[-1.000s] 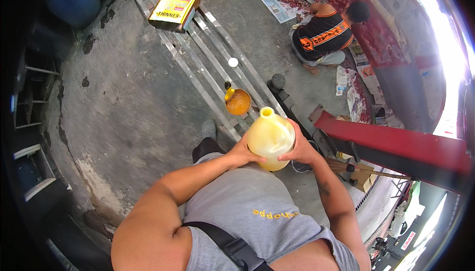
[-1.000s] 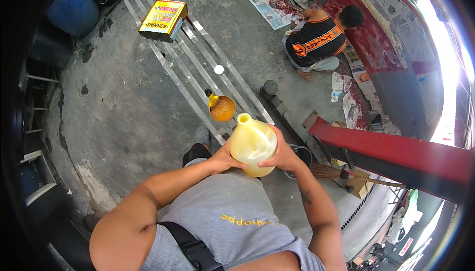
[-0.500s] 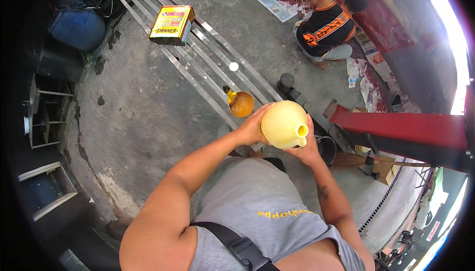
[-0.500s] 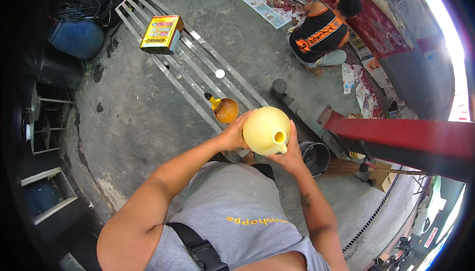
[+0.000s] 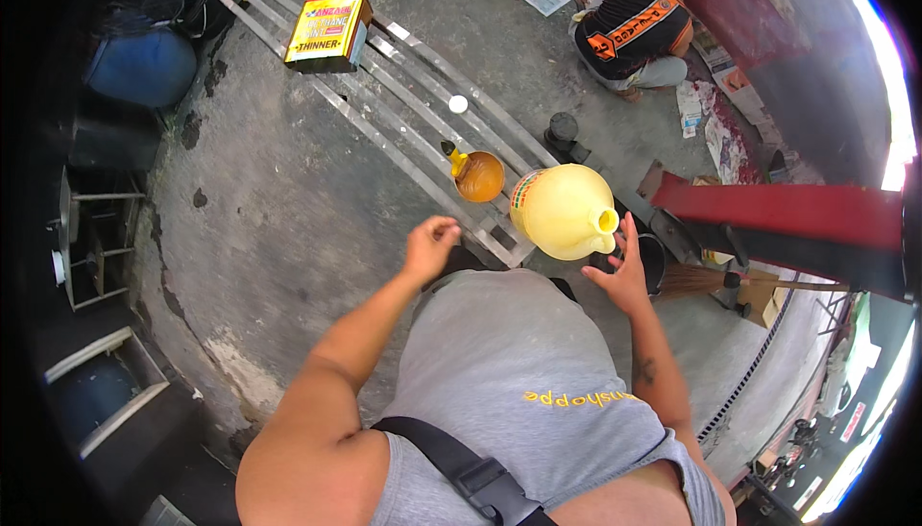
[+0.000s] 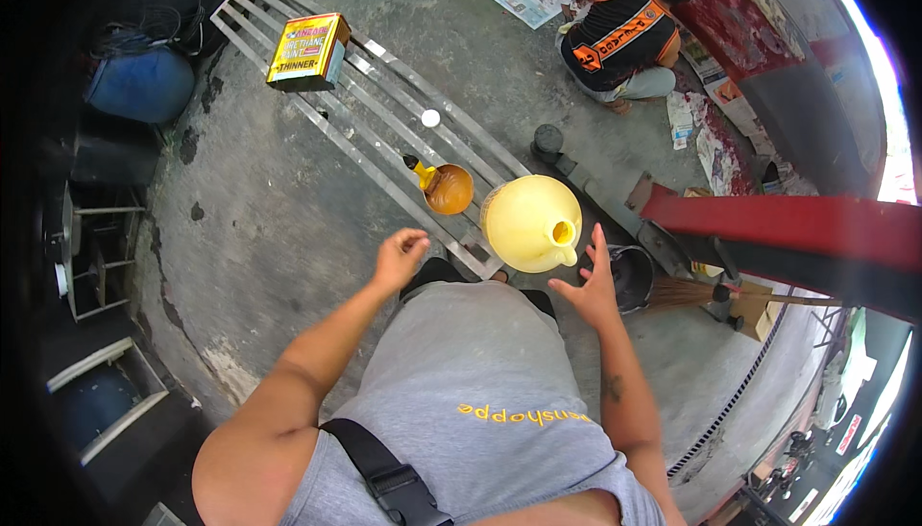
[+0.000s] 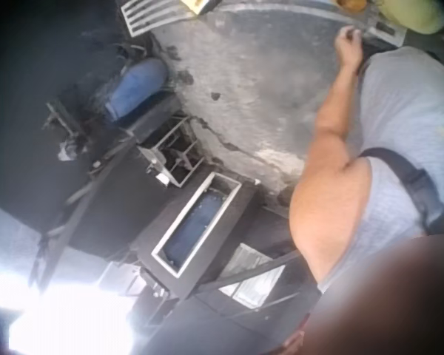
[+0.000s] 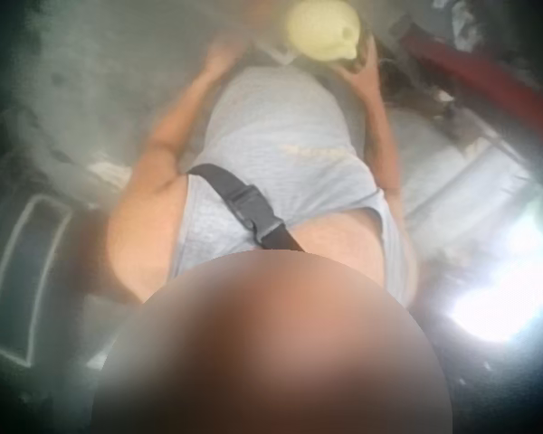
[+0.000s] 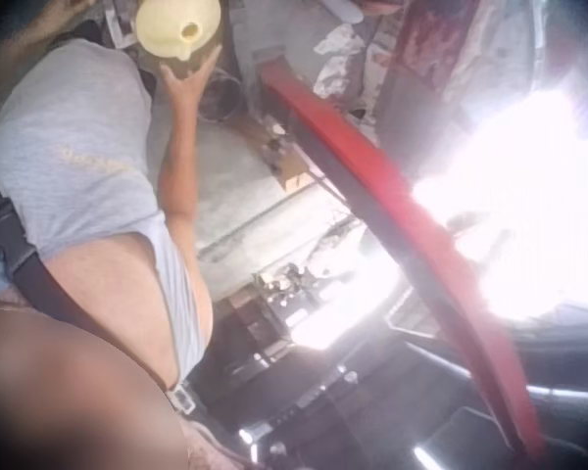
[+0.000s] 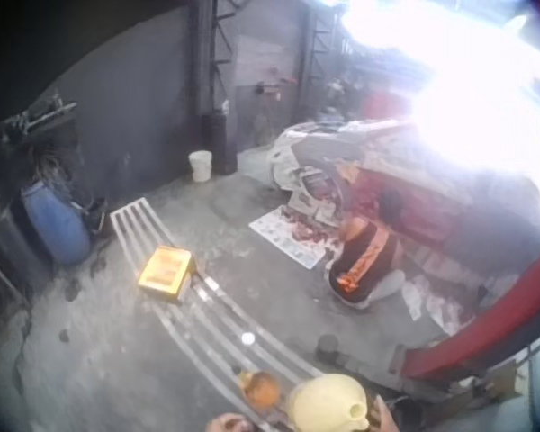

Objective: The person pours liquid from a yellow jug into a paint can, then uses a brush to apply red paint to the hood of a car. The person holds the can in one hand and paints with the other.

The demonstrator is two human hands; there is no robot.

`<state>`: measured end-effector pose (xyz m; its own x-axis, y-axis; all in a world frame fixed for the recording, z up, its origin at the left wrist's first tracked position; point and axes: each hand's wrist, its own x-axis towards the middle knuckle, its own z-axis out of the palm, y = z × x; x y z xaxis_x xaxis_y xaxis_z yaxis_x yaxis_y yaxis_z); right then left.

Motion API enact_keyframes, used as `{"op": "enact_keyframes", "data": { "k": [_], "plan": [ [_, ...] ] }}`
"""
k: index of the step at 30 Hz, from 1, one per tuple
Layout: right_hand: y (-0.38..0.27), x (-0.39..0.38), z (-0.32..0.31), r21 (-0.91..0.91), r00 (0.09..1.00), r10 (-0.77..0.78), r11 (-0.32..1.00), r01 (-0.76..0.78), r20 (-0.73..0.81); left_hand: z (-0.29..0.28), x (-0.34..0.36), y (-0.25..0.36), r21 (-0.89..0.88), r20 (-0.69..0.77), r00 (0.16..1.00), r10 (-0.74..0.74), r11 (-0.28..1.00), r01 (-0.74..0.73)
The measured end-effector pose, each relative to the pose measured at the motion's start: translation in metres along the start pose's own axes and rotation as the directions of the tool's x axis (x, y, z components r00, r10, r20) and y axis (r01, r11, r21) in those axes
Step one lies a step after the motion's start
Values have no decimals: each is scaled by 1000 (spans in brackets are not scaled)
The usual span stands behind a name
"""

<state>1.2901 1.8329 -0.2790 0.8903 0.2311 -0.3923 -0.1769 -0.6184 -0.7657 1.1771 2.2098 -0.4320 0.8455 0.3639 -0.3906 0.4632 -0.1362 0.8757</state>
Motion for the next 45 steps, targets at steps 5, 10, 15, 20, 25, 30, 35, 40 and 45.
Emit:
{"op": "enact_keyframes", "data": {
  "k": [5, 10, 15, 20, 25, 30, 35, 40, 45],
  "plan": [
    [20, -27, -8, -69, 994, 109, 992, -109, -9, -27, 46, -15, -147, -29, 988, -151, 978, 145],
    [26, -35, -17, -226, 988, 149, 962, -151, -23, -17, 46, 15, -384, 223, 928, -298, 848, 365],
    [9, -27, -30, -235, 995, 97, 967, -99, -21, -5, 56, 38, -419, 299, 892, -339, 793, 442],
    [-12, -17, -30, -208, 998, 65, 976, -60, 15, -2, 74, 37, -313, 349, 866, -359, 826, 469],
    [-9, -16, -23, -156, 997, 74, 985, -70, 19, -8, 89, 27, -297, 462, 822, -334, 815, 498],
    [11, -23, -17, -88, 995, 103, 991, -102, 13, -12, 94, 24, -323, 476, 810, -343, 788, 524],
    [24, -27, -19, 9, 992, 123, 992, -122, -35, -13, 94, 26, -327, 443, 817, -370, 782, 531],
    [17, -28, -26, 146, 992, 106, 985, -95, -70, -9, 86, 30, -327, 363, 858, -363, 813, 482],
    [-4, -30, -28, 158, 998, 46, 987, -38, -48, -5, 79, 34, -331, 322, 881, -347, 831, 448]
  ]
}}
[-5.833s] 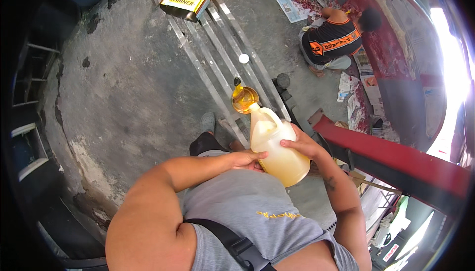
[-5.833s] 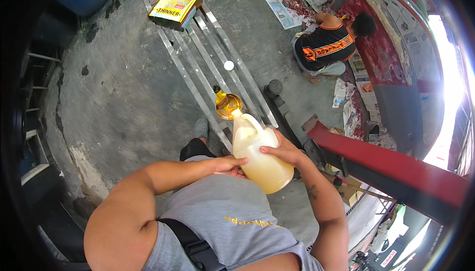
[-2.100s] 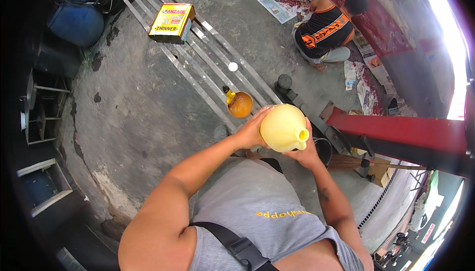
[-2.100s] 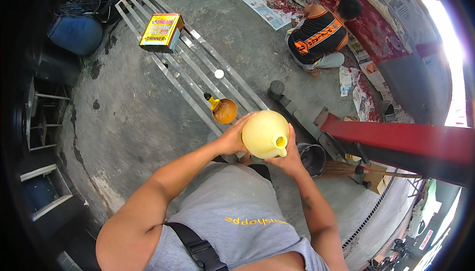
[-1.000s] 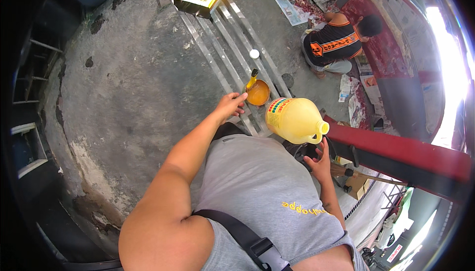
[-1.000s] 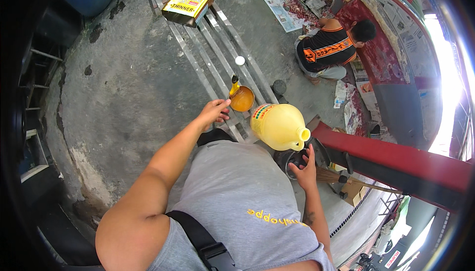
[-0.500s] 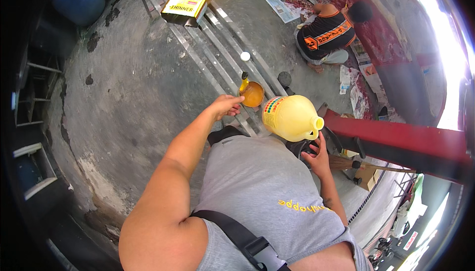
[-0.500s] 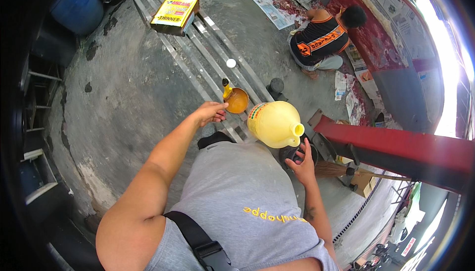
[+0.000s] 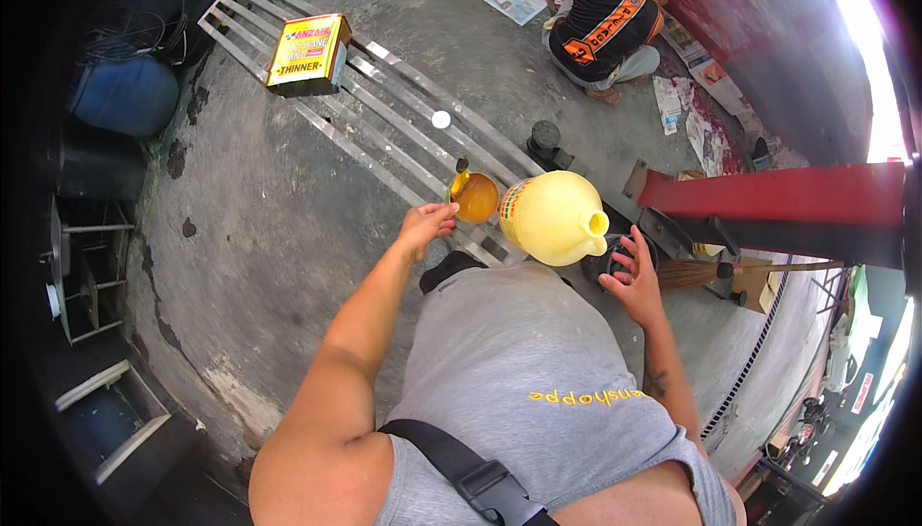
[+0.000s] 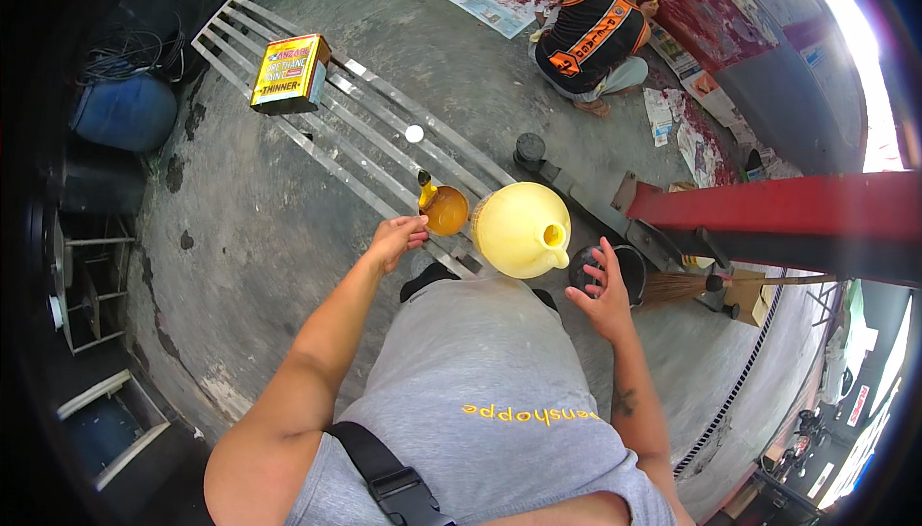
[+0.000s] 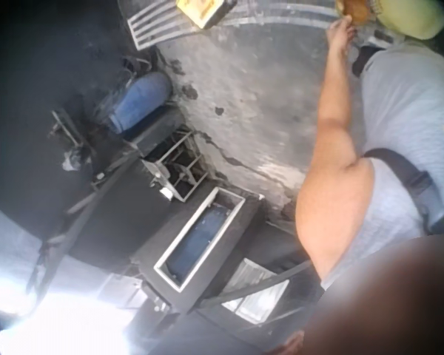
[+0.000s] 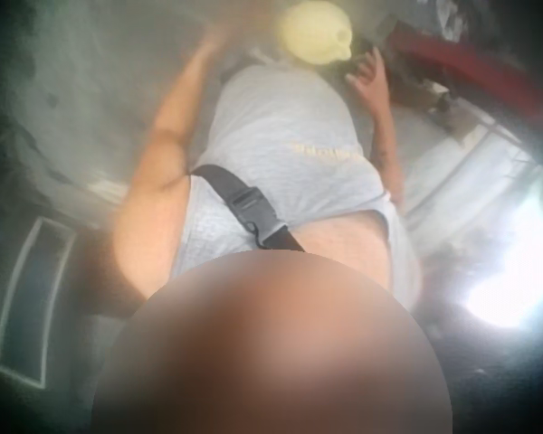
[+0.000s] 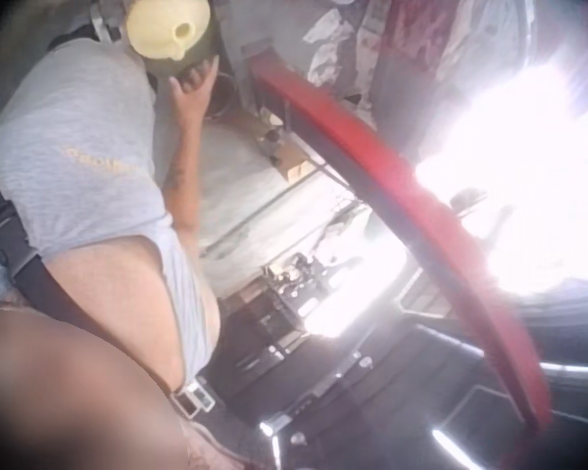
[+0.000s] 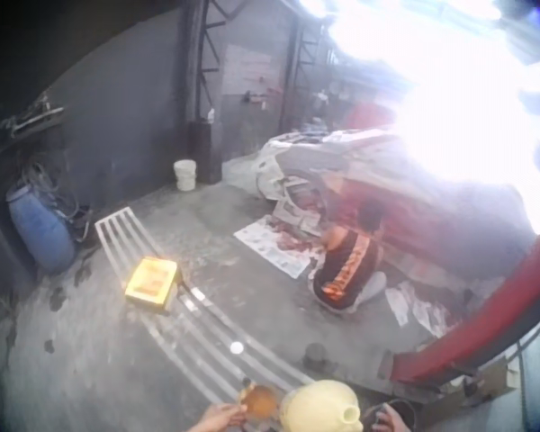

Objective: The person pours liquid from a yellow jug into a paint can, then uses a brush to apply red paint to the hood of a car. The person holds the can in one hand and paints with the other.

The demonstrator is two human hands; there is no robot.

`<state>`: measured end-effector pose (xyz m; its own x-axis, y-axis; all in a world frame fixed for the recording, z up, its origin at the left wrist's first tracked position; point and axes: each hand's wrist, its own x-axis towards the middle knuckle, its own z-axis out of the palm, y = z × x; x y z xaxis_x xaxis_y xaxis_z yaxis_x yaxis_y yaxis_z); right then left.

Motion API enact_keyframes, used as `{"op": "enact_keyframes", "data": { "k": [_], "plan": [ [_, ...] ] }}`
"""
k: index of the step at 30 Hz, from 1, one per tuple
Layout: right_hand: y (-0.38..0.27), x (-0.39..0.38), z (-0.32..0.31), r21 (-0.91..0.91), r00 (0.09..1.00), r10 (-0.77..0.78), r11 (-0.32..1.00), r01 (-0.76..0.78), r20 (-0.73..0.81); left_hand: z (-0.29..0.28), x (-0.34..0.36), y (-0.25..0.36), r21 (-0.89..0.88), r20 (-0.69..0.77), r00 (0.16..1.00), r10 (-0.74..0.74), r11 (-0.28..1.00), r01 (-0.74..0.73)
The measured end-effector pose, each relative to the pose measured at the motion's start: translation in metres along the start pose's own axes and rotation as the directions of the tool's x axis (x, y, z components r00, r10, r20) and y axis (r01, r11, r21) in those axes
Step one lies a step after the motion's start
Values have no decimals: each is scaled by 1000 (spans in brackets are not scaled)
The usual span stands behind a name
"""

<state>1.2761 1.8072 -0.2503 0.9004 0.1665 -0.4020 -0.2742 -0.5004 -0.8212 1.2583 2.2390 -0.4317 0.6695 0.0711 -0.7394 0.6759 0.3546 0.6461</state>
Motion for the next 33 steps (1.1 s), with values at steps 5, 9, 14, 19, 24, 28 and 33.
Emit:
{"op": "enact_keyframes", "data": {
  "k": [5, 9, 14, 19, 24, 28, 33],
  "plan": [
    [-19, -3, -3, -5, 998, -62, 998, 62, -7, -4, -10, 3, -1, 52, 998, -23, 1000, 23],
    [-48, -12, -4, -150, 937, -313, 945, 291, -153, -11, -34, 16, -80, 37, 999, 20, 997, -17],
    [-107, -36, 19, -115, 710, -702, 711, 694, -56, -26, -86, 61, -142, 40, 998, 54, 989, -47],
    [-142, -19, 81, 46, 697, -696, 712, 700, 171, -42, -138, 134, -73, -14, 1000, 11, 997, -12],
    [-155, 23, 156, 131, 745, -667, 738, 662, -5, -41, -179, 193, 17, -81, 993, 90, 996, -89],
    [-169, 58, 175, 132, 730, -683, 722, 679, -21, -36, -197, 223, 59, -67, 988, 139, 989, -135],
    [-193, 77, 166, 234, 621, -780, 619, 750, 73, -33, -208, 239, 80, 11, 986, 165, 983, -165]
  ]
}}
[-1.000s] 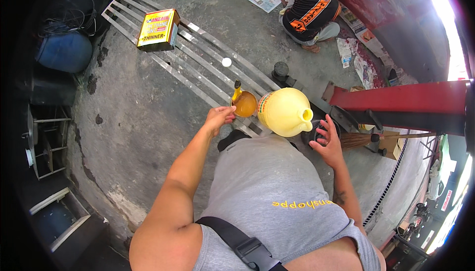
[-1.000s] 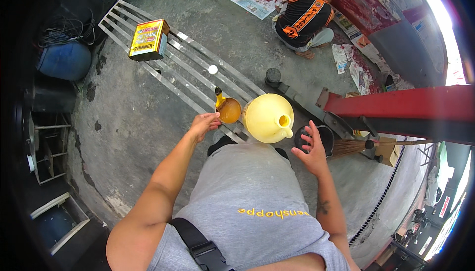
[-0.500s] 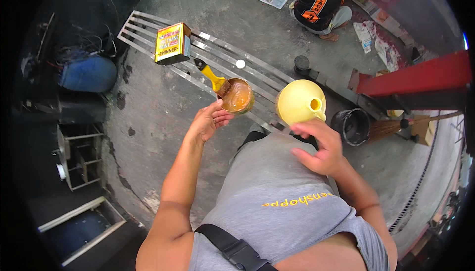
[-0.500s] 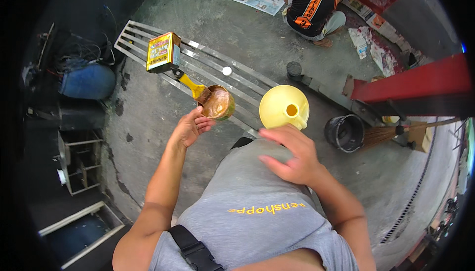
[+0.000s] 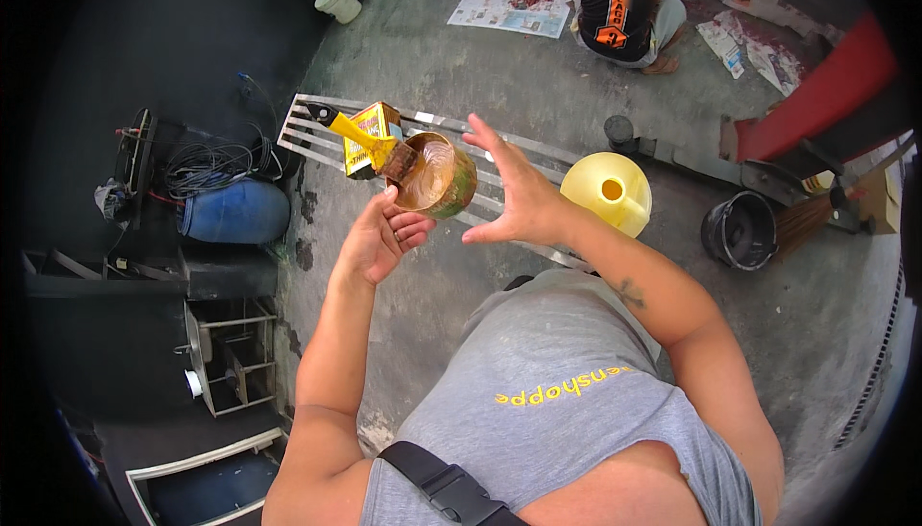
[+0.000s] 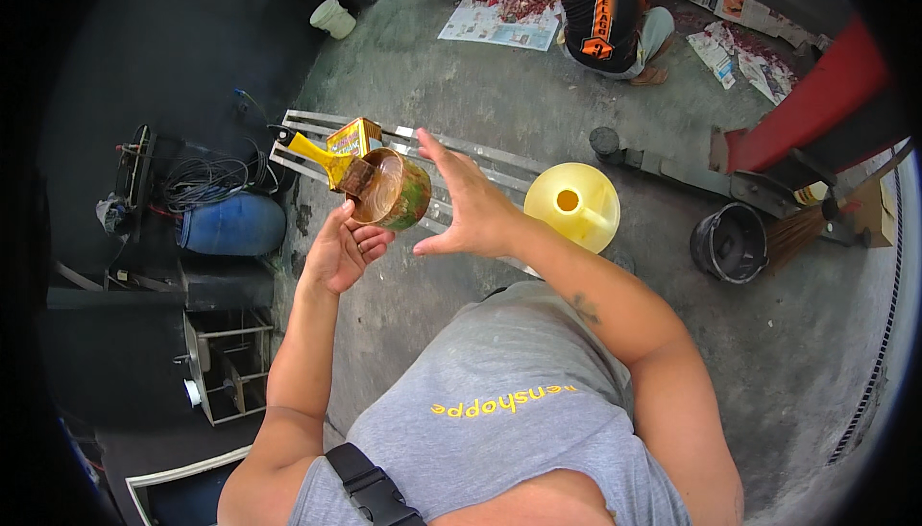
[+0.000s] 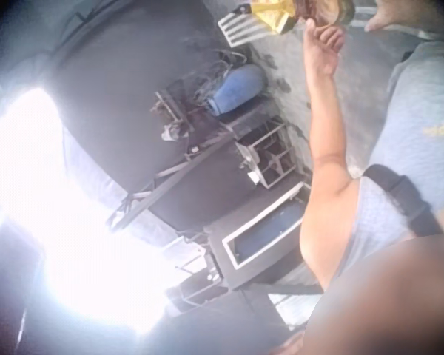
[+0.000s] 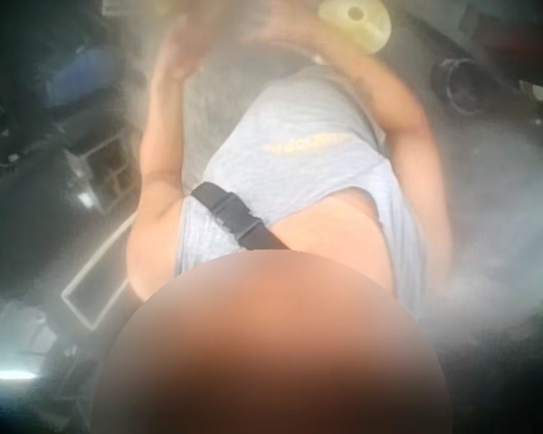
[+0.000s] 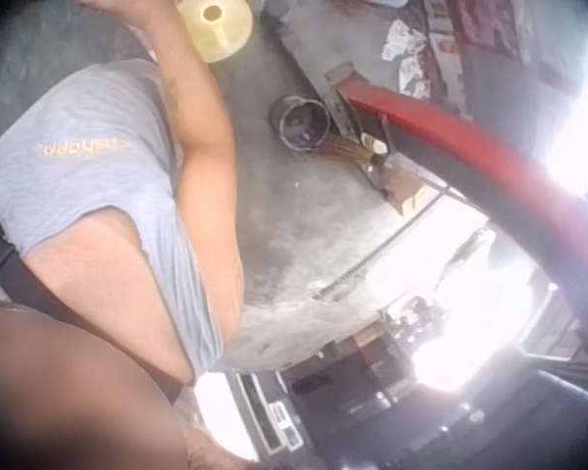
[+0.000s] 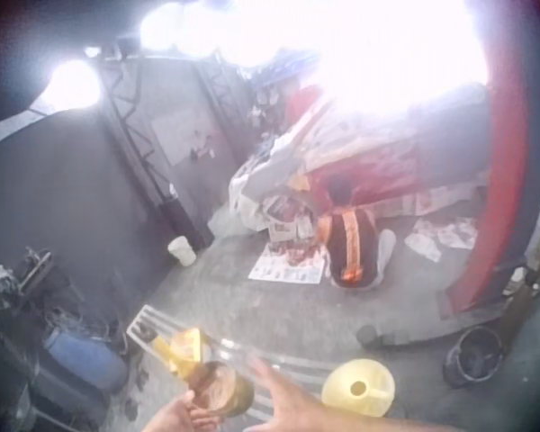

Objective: The person pours liquid from a yellow jug into a paint can, then uses a brush to apply red paint to the hood of a car. The person holds the can in one hand and paints with the other.

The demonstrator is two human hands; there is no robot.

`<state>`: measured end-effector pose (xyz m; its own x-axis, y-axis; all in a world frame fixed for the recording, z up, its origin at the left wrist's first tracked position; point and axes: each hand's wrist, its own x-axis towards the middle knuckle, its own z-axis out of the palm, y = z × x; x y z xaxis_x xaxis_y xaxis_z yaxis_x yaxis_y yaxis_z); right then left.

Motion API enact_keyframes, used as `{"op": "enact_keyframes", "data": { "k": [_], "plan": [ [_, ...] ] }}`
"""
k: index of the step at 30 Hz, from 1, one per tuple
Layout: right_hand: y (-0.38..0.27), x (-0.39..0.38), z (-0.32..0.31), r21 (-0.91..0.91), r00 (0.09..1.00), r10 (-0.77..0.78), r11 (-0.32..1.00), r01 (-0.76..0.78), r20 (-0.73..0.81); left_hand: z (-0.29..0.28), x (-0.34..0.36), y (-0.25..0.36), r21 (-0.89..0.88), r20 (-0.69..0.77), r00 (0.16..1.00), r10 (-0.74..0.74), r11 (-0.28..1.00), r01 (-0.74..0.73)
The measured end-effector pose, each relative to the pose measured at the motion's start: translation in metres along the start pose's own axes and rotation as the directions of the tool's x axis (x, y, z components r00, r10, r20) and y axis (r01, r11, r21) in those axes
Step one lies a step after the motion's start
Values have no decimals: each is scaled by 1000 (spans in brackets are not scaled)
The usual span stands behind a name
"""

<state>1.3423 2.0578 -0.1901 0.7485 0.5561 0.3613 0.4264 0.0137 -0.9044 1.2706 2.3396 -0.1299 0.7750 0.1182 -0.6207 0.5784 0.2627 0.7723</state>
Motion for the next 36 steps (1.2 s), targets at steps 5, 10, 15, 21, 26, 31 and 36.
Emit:
{"op": "enact_keyframes", "data": {
  "k": [5, 10, 15, 21, 26, 31, 36],
  "plan": [
    [-11, 15, -7, 60, 997, -26, 998, 22, 75, 13, -9, 3, 4, 62, 998, 28, 1000, -28],
    [-19, 10, -14, 126, 994, 6, 992, -19, 108, 24, -11, -6, 20, 175, 984, 46, 999, -50],
    [-24, 2, -21, 81, 992, 70, 994, -78, 104, 30, -11, -8, 60, 248, 968, 30, 997, -46],
    [-32, -5, -21, 121, 996, 87, 989, -88, 15, 35, -13, -9, 118, 278, 960, 44, 990, -80],
    [-41, -7, -27, 146, 998, 53, 988, -49, -18, 32, -20, -18, 260, 392, 860, 327, 857, -444],
    [-49, -6, -32, 173, 996, 90, 980, -93, 26, 53, -19, -35, 206, 415, 677, 607, 662, -720],
    [-51, -4, -29, 182, 985, 143, 970, -159, 95, 57, -14, -27, 274, 459, 665, 589, 618, -737]
  ]
}}
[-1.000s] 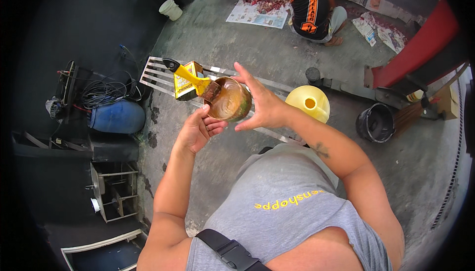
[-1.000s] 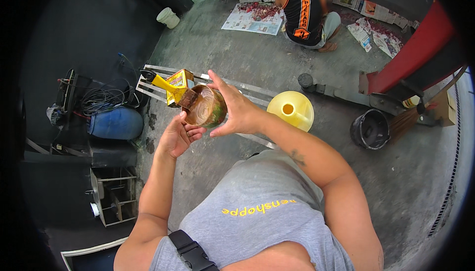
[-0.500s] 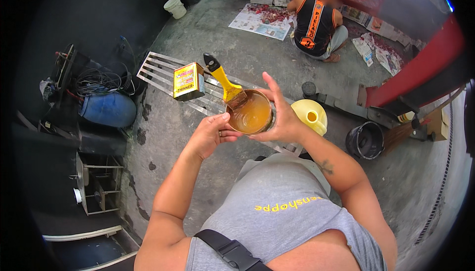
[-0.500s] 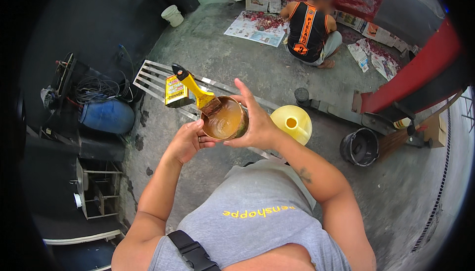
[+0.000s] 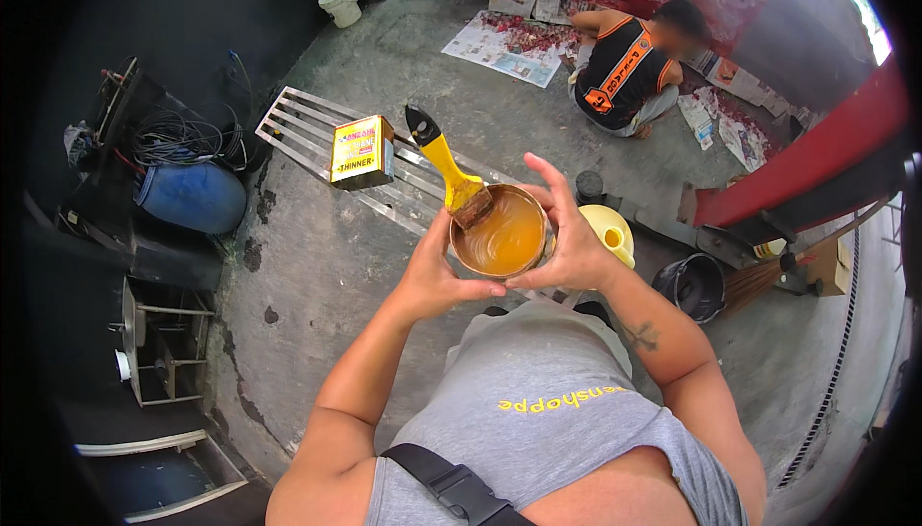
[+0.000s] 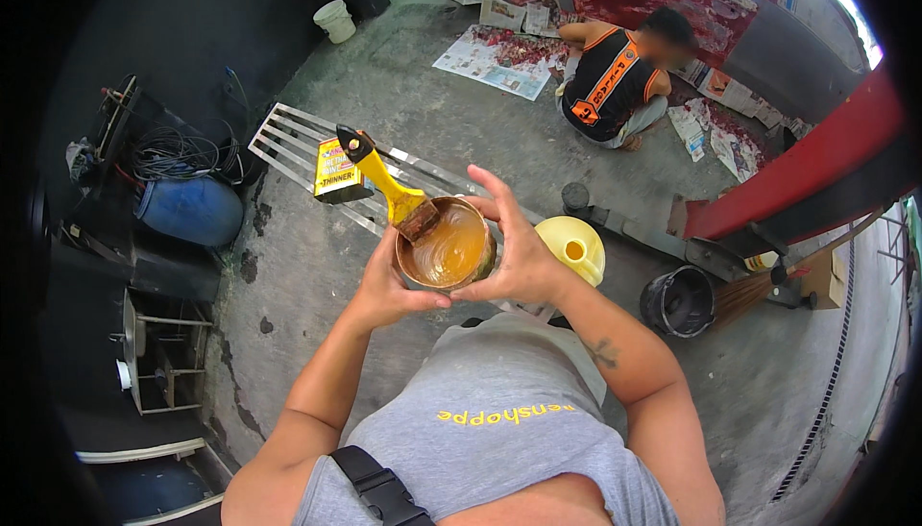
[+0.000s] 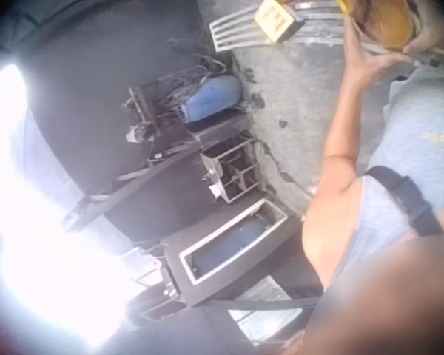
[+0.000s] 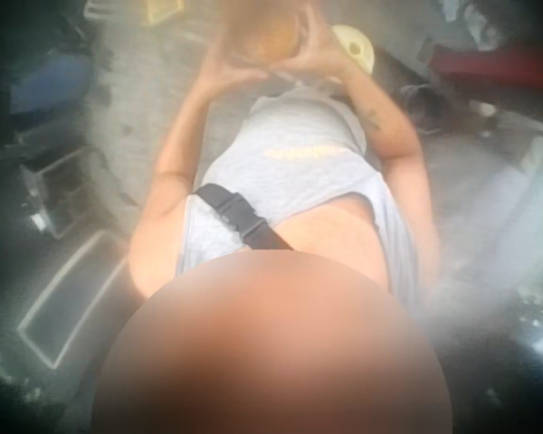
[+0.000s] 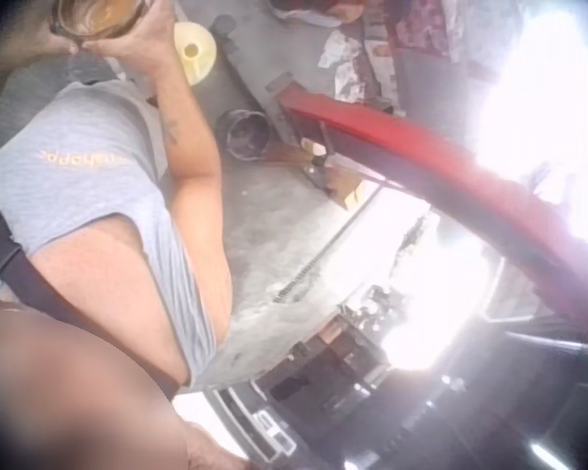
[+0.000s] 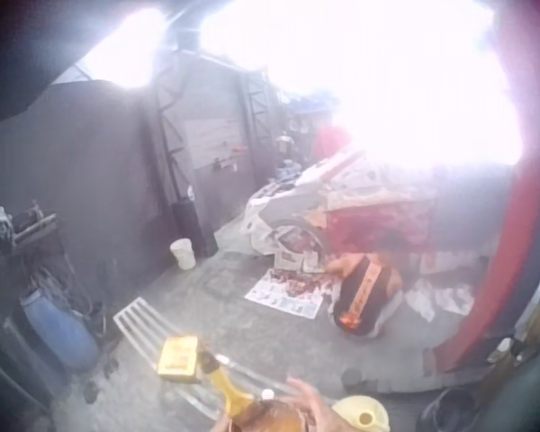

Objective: The person pours liquid from a yellow jug into a paint can, then uses a brush to apply red paint to the hood of a car. The person holds the can in one hand and paints with the other.

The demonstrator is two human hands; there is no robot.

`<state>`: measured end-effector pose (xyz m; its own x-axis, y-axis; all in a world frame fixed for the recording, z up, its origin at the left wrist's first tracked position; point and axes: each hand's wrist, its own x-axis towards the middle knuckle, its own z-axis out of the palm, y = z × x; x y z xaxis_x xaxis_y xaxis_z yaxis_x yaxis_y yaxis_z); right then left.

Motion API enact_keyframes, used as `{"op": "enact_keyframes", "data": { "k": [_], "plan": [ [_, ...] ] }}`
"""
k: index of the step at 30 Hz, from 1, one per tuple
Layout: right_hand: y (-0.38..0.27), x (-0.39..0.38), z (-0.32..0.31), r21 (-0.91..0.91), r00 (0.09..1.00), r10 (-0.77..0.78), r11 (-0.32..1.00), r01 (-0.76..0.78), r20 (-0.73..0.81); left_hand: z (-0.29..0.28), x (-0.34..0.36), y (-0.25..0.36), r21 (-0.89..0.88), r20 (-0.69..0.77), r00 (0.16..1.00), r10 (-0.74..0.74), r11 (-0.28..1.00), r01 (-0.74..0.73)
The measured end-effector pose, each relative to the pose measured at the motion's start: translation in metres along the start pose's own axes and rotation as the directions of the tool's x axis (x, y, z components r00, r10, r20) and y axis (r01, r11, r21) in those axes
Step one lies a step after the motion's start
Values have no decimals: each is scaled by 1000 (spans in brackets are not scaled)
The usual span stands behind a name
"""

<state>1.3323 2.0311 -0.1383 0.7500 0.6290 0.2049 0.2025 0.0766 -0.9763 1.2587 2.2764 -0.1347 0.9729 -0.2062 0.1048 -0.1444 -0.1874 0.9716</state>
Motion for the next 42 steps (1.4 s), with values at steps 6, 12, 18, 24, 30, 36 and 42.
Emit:
{"op": "enact_keyframes", "data": {
  "k": [6, 12, 18, 24, 30, 36, 42],
  "plan": [
    [2, 1, 2, -3, 996, -9, 1000, 9, 89, 7, -6, -8, -230, -25, 997, -69, 971, 61],
    [6, -5, 10, -73, 989, -4, 997, 15, 148, 9, -13, -19, -219, -13, 997, -70, 973, 65],
    [-4, -17, 10, -152, 993, -71, 985, 84, 91, 14, -24, -25, -266, -37, 998, -42, 963, 30],
    [0, -121, -67, -425, 875, -149, 902, -71, -460, -7, -35, -48, -46, -177, 983, 57, 997, -66],
    [142, -299, -106, -179, 397, 283, 572, -800, -873, -37, -28, -52, -49, -298, 949, 100, 992, -120],
    [202, -496, 21, 61, -2, 689, 62, -996, -724, -44, 0, -48, 80, -301, 935, 189, 982, -173],
    [179, -515, 135, 681, -235, 947, -24, -732, -219, -18, 39, -28, 8, -189, 961, 202, 979, -204]
  ]
}}
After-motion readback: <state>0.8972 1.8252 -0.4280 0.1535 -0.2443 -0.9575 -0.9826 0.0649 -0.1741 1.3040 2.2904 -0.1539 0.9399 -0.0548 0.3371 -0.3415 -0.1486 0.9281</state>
